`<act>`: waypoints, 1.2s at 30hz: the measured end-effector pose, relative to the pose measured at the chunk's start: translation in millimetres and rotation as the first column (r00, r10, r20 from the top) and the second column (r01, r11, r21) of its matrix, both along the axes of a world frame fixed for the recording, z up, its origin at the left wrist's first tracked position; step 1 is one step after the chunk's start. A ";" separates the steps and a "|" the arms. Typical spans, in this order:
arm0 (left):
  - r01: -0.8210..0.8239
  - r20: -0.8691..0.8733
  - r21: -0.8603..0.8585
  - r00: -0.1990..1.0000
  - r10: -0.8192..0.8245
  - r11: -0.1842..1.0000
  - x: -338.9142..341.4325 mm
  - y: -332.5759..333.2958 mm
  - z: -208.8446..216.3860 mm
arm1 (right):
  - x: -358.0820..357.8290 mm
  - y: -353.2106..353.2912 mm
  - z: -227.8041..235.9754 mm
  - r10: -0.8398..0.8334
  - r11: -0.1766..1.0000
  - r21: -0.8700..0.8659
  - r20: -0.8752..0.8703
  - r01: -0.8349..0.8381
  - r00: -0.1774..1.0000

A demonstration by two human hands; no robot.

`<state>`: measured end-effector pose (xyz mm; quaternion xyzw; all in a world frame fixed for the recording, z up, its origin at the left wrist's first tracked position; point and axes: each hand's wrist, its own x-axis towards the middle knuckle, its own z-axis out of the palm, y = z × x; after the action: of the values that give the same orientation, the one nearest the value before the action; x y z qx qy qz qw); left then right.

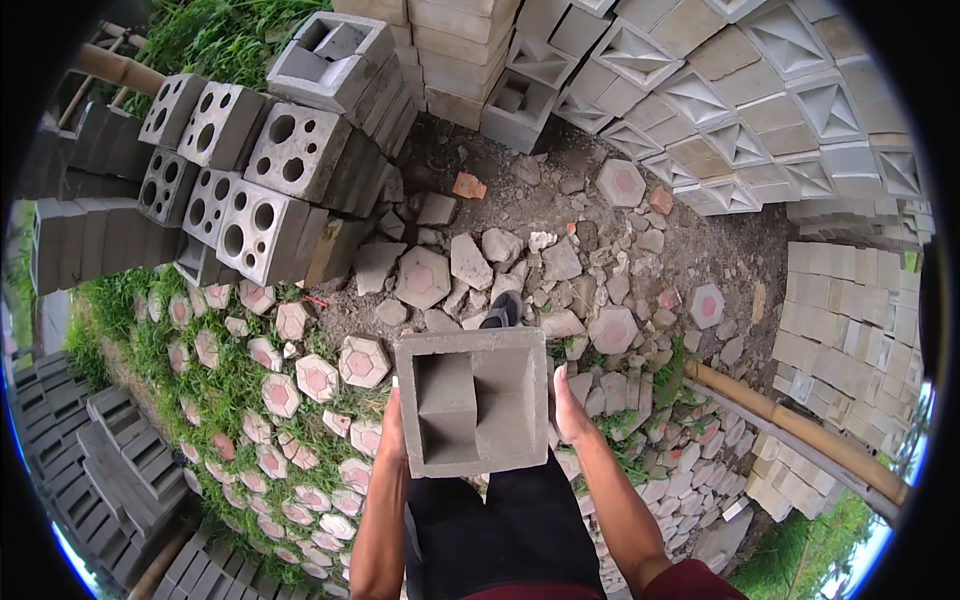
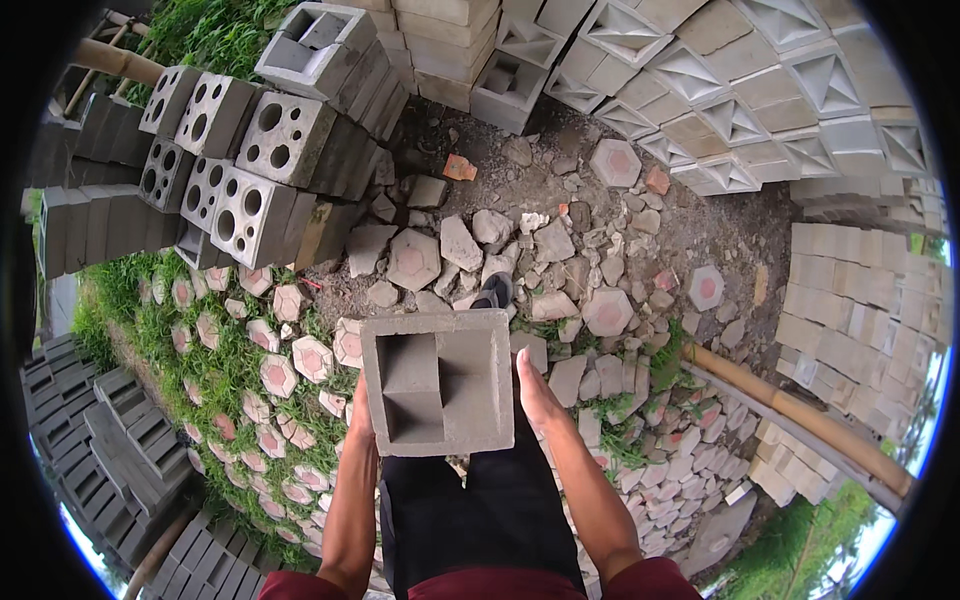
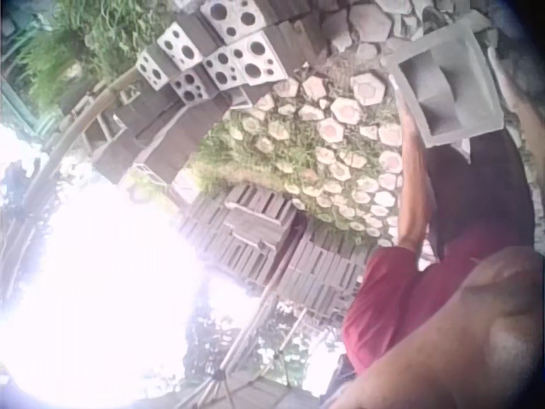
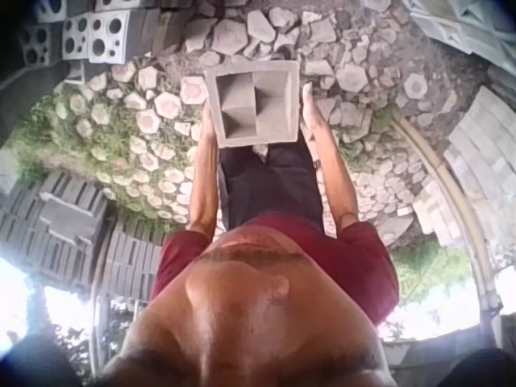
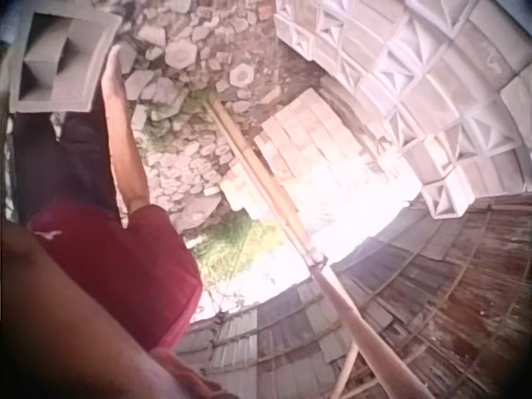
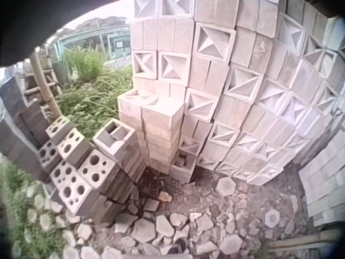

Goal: The person picks up decorative concrete ventilation bricks from a pile on the ground and stacks them neatly into a larger vertical wall structure.

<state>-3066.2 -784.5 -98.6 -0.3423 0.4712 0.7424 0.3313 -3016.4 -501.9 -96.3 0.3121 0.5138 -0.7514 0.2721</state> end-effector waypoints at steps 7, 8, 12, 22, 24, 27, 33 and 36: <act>0.075 -0.091 0.095 0.994 -0.067 0.993 -83.0 40.6 -45.1 | -120.6 62.4 30.0 0.353 0.934 0.006 -0.178 -0.357 0.919; 0.119 -0.120 0.052 0.986 -0.112 0.992 -100.0 52.3 -43.3 | -122.5 72.1 21.4 0.352 0.934 0.021 -0.197 -0.355 0.915; 0.232 -0.198 -0.054 0.951 -0.238 0.971 -154.9 89.5 -32.9 | -144.8 97.5 10.0 0.376 0.926 0.045 -0.156 -0.374 0.913; 0.446 -0.219 -0.229 0.842 -0.493 0.865 -277.9 133.4 -41.2 | -234.0 113.6 7.1 0.231 0.960 0.090 0.276 -0.264 0.933; 0.488 -0.294 -0.174 0.804 -0.518 0.855 -304.5 136.8 -48.8 | -242.9 116.0 -2.6 0.184 0.971 0.076 0.361 -0.225 0.914; 0.365 -0.179 0.057 0.919 -0.350 0.929 -338.9 134.0 -61.0 | -278.7 115.3 1.8 0.055 0.995 0.048 0.463 -0.086 0.885; -0.325 0.325 -0.142 0.877 0.354 0.935 -308.2 150.3 -101.7 | -334.4 114.9 -11.6 -0.130 0.990 0.122 0.509 0.078 0.851; -0.503 0.494 0.231 0.798 0.345 0.833 -317.6 195.2 -98.3 | -346.1 126.4 -38.4 -0.199 0.978 0.154 0.497 0.139 0.845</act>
<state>-3383.8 -589.3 -196.8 -0.5317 0.1553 0.7748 0.3048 -3362.5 -375.5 -134.7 0.5583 0.4355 -0.6330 0.3129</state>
